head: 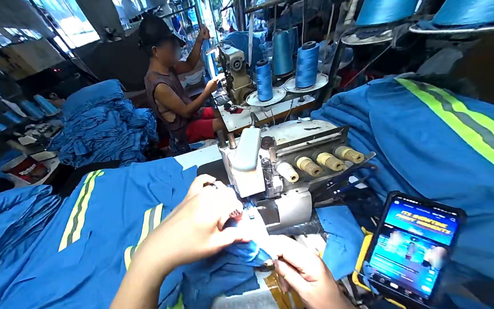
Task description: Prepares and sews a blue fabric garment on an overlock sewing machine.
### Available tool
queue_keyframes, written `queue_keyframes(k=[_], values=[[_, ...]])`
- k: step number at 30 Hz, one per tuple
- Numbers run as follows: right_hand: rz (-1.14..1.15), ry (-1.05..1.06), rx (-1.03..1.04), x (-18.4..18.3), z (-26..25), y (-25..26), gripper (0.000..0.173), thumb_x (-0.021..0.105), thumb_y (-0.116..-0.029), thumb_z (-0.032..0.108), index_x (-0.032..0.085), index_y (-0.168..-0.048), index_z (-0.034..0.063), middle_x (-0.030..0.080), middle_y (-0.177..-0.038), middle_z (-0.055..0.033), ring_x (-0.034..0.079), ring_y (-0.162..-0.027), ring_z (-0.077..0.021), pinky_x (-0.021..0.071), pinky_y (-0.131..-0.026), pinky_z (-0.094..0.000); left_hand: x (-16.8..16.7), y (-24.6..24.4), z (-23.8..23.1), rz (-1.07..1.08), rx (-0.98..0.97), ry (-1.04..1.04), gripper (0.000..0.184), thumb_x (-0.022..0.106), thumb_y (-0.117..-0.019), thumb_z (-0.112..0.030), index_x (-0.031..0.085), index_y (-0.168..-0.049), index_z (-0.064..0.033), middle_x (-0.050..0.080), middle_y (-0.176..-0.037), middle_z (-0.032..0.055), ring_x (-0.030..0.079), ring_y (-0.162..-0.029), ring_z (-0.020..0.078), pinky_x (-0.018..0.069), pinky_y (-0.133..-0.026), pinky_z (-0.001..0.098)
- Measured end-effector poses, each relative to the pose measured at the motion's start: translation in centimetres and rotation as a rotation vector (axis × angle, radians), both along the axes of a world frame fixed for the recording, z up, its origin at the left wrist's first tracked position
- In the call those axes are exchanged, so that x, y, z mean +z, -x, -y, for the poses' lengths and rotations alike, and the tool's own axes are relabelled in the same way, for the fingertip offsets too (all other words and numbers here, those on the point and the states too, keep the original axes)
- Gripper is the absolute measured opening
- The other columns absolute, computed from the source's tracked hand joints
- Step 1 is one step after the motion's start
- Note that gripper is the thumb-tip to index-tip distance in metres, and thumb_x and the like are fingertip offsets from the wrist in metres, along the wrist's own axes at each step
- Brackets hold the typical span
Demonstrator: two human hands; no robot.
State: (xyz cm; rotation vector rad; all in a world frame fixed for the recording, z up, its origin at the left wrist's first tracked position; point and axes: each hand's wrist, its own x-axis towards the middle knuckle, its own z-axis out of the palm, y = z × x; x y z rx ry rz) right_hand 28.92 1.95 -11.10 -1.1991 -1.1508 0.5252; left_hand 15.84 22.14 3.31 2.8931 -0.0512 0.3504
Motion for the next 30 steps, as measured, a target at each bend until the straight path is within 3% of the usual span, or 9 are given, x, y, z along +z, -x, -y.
queue_keyframes(k=[3, 6, 8, 12, 15, 17, 20, 25, 30], values=[[0.062, -0.034, -0.086, -0.4, -0.3, 0.2, 0.017, 0.060, -0.0987, 0.007, 0.074, -0.106, -0.0003, 0.071, -0.110, -0.0078, 0.064, -0.073, 0.0010, 0.0561, -0.066, -0.0149, -0.2, 0.2, 3.4, 0.040, 0.059, -0.018, 0.024, 0.066, -0.0971, -0.034, 0.070, -0.087, -0.0127, 0.068, -0.081, -0.0003, 0.067, -0.084, 0.0132, 0.0414, -0.104, 0.0502], [0.190, -0.113, -0.211, -1.3, -1.1, 0.3, 0.017, 0.064, -0.0989, 0.013, 0.076, -0.105, 0.0036, 0.075, -0.113, -0.0065, 0.070, -0.100, -0.0028, 0.0569, -0.090, -0.0178, -2.5, 0.5, 6.3, 0.173, 0.155, -0.098, 0.025, 0.061, -0.0989, -0.033, 0.072, -0.088, -0.0138, 0.071, -0.086, 0.0018, 0.067, -0.086, 0.0170, 0.0453, -0.089, 0.0458], [0.263, -0.165, -0.254, -1.4, -1.5, 0.2, 0.016, 0.064, -0.0990, 0.012, 0.077, -0.105, 0.0043, 0.075, -0.114, -0.0064, 0.069, -0.111, -0.0074, 0.0556, -0.099, -0.0216, -5.2, 0.5, 7.8, 0.266, 0.275, -0.173, 0.022, 0.064, -0.0953, -0.035, 0.072, -0.087, -0.0164, 0.071, -0.087, 0.0013, 0.069, -0.087, 0.0193, 0.0523, -0.084, 0.0472], [0.317, -0.191, -0.299, -1.5, -1.6, 0.4, 0.019, 0.062, -0.0977, 0.004, 0.078, -0.109, 0.0043, 0.076, -0.116, -0.0078, 0.070, -0.113, -0.0103, 0.0560, -0.100, -0.0229, -10.2, 0.5, 10.5, 0.348, 0.555, -0.169, 0.022, 0.078, -0.0806, -0.027, 0.075, -0.099, -0.0149, 0.073, -0.108, 0.0100, 0.068, -0.104, 0.0298, 0.0426, -0.099, 0.0599], [0.311, -0.193, -0.329, -1.5, -1.8, 0.5, 0.016, 0.066, -0.0972, 0.007, 0.078, -0.106, 0.0049, 0.076, -0.113, -0.0065, 0.071, -0.108, -0.0083, 0.0572, -0.096, -0.0211, -13.6, 0.0, 10.6, 0.529, 0.737, -0.272, 0.011, 0.066, -0.0885, -0.012, 0.074, -0.096, -0.0124, 0.073, -0.104, 0.0111, 0.067, -0.105, 0.0278, 0.0410, -0.107, 0.0500], [0.324, -0.185, -0.320, -1.0, -1.9, 0.1, 0.014, 0.066, -0.0969, 0.009, 0.078, -0.104, 0.0058, 0.077, -0.109, -0.0051, 0.072, -0.105, -0.0068, 0.0575, -0.094, -0.0197, -14.3, 0.6, 8.9, 0.568, 0.692, -0.268, 0.017, 0.058, -0.0967, -0.010, 0.073, -0.099, -0.0182, 0.071, -0.108, 0.0083, 0.063, -0.110, 0.0224, 0.0357, -0.107, 0.0451], [0.374, -0.169, -0.298, 0.1, -1.9, -0.7, 0.013, 0.065, -0.0977, 0.011, 0.078, -0.101, 0.0078, 0.077, -0.105, -0.0035, 0.071, -0.103, -0.0055, 0.0571, -0.092, -0.0187, -12.9, 1.8, 7.0, 0.496, 0.493, -0.189, 0.025, 0.057, -0.0962, -0.010, 0.073, -0.104, -0.0275, 0.072, -0.111, 0.0055, 0.064, -0.110, 0.0203, 0.0371, -0.102, 0.0477], [0.416, -0.169, -0.294, 0.1, -1.6, -0.6, 0.012, 0.066, -0.0975, 0.009, 0.077, -0.099, 0.0051, 0.077, -0.104, -0.0065, 0.072, -0.103, -0.0074, 0.0568, -0.093, -0.0196, -9.4, 3.0, 5.0, 0.392, 0.357, -0.295, 0.028, 0.056, -0.0967, -0.009, 0.075, -0.101, -0.0278, 0.073, -0.105, 0.0019, 0.065, -0.098, 0.0187, 0.0414, -0.093, 0.0426], [0.350, -0.135, -0.309, 0.2, -1.7, 0.0, 0.013, 0.066, -0.0958, 0.004, 0.078, -0.101, 0.0033, 0.077, -0.107, -0.0078, 0.071, -0.106, -0.0078, 0.0562, -0.096, -0.0201, -10.0, 2.7, 5.2, 0.369, 0.395, -0.295, 0.026, 0.060, -0.0932, -0.009, 0.076, -0.100, -0.0274, 0.074, -0.106, 0.0033, 0.067, -0.100, 0.0204, 0.0443, -0.095, 0.0447]])
